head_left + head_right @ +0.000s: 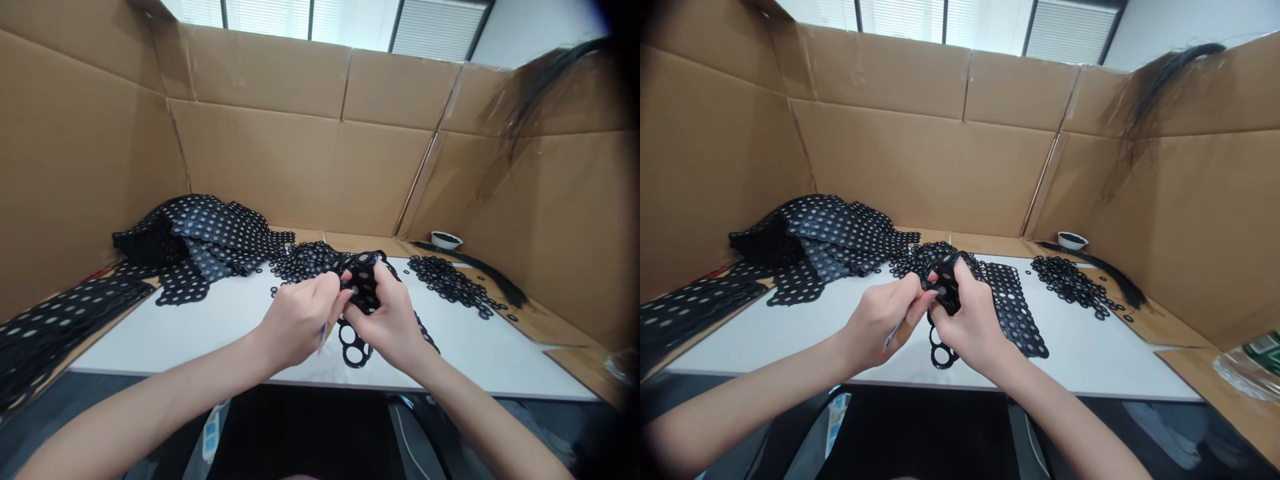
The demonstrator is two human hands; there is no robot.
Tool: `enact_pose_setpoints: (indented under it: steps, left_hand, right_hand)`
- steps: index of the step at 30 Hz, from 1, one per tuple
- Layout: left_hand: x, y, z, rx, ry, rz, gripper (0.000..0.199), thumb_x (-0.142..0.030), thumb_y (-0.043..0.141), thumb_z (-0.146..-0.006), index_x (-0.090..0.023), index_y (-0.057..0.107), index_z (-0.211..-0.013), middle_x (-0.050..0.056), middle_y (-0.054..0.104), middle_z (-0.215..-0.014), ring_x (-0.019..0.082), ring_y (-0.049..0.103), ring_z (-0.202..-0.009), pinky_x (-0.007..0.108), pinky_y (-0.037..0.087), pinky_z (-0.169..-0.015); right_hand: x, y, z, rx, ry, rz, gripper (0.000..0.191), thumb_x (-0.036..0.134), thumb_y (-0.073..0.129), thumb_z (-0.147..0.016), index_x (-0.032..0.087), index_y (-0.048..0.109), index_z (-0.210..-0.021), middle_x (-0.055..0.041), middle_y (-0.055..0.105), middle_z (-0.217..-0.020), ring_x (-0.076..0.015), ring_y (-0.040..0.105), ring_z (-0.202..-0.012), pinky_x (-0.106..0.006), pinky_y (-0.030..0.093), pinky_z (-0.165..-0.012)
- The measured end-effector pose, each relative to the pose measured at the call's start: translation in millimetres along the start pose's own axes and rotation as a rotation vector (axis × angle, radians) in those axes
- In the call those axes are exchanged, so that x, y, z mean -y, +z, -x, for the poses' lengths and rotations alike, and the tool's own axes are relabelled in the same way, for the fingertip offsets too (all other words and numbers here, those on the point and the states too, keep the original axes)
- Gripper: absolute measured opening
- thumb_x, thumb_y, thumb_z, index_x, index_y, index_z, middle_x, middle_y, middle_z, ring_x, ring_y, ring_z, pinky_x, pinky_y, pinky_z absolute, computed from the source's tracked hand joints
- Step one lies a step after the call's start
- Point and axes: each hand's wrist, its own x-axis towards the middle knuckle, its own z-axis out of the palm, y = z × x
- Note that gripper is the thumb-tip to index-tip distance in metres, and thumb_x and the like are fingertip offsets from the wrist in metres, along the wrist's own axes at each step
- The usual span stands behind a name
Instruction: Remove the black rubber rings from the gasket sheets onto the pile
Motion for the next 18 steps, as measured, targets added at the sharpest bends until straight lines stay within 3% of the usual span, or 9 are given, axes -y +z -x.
enact_pose_setpoints:
  steps: [9, 14, 18]
  left_hand:
    - [6.8, 0.7, 3.7, 0.002, -0.073, 0.263, 0.022, -0.019, 0.046, -0.094, -0.013, 0.04, -0.074, -0.004, 0.043, -0.06, 0.003, 0.035, -0.047, 0.016, 0.028, -0.047]
    - [12.4, -3.8, 6.8, -0.014, -0.163, 0.507, 0.022, -0.02, 0.046, -0.093, -0.012, 0.042, -0.073, -0.003, 0.044, -0.062, 0.003, 0.04, -0.052, 0.016, 0.032, -0.051]
    - [13.2, -8.5, 9.1, -0.078, -0.135, 0.586, 0.021, -0.018, 0.047, -0.091, -0.012, 0.043, -0.071, -0.002, 0.044, -0.061, 0.004, 0.043, -0.055, 0.016, 0.034, -0.051]
  right_hand:
    - [1.1, 0.6, 1.5, 0.041, 0.018, -0.058, 0.025, 0.011, 0.062, -0.075, 0.022, 0.049, -0.093, -0.0011, 0.064, -0.085, -0.0169, 0.063, -0.074, -0.028, 0.051, -0.065]
    - [-0.1, -3.0, 2.1, 0.043, 0.136, -0.178, 0.03, 0.016, 0.069, -0.073, 0.023, 0.049, -0.094, 0.0001, 0.061, -0.084, -0.0156, 0.061, -0.069, -0.028, 0.051, -0.061]
    - [2.7, -6.0, 1.4, 0.041, 0.195, -0.269, 0.033, 0.019, 0.073, -0.073, 0.023, 0.049, -0.095, -0.0004, 0.06, -0.089, -0.0162, 0.061, -0.074, -0.029, 0.052, -0.065]
